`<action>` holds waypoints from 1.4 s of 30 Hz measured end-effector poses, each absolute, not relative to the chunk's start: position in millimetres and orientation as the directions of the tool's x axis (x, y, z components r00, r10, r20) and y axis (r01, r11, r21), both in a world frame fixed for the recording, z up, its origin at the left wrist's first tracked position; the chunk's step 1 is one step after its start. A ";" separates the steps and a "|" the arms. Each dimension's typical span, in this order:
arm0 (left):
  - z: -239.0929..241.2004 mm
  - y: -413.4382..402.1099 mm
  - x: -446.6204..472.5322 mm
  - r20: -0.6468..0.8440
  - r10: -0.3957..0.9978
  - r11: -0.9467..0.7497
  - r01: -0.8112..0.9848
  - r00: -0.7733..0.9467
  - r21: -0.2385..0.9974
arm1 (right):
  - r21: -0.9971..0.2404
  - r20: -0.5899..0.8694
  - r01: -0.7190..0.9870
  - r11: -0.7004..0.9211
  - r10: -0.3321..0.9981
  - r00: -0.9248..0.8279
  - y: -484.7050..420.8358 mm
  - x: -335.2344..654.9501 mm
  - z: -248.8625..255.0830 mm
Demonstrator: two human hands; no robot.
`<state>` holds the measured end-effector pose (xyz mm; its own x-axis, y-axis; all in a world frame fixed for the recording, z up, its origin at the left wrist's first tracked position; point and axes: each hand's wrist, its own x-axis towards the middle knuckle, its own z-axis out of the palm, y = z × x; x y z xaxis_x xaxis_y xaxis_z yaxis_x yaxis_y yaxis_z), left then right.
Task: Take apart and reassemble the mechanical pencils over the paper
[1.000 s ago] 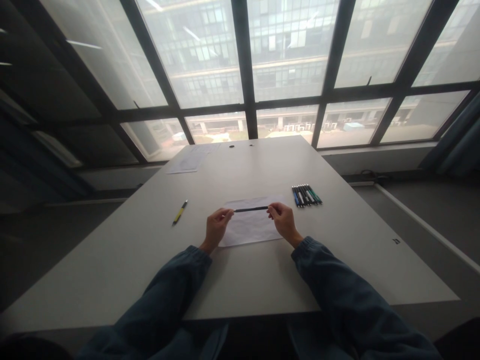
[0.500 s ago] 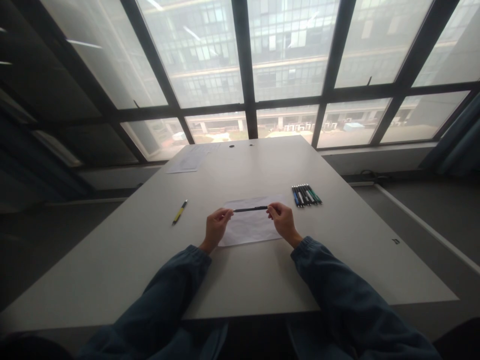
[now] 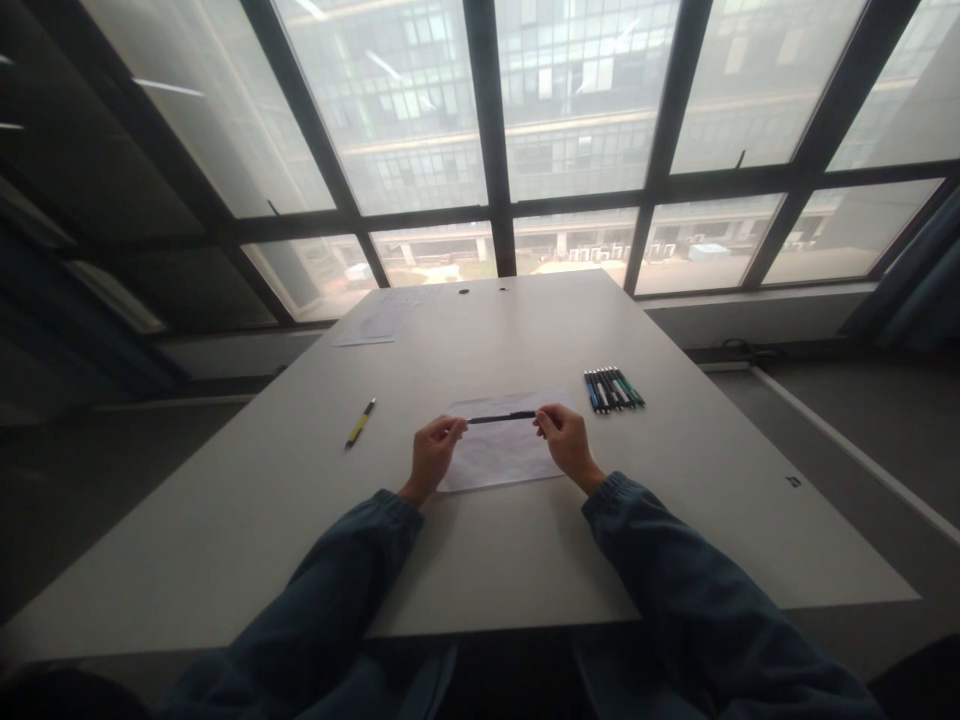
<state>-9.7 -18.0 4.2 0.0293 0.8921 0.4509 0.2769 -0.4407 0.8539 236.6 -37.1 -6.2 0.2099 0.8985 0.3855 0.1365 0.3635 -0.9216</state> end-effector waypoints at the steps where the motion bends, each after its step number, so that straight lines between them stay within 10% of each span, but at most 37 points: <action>1: 4.1 -18.0 -9.7 0.448 0.893 -0.438 0.278 0.029 0.855 | -0.922 0.385 0.136 0.364 0.899 0.210 -37.1 236.7 -6.4; 42: 6.2 -18.7 -8.7 0.435 0.900 -0.427 0.274 0.034 0.862 | -0.918 0.383 0.183 0.351 0.903 0.194 -40.6 235.7 -1.4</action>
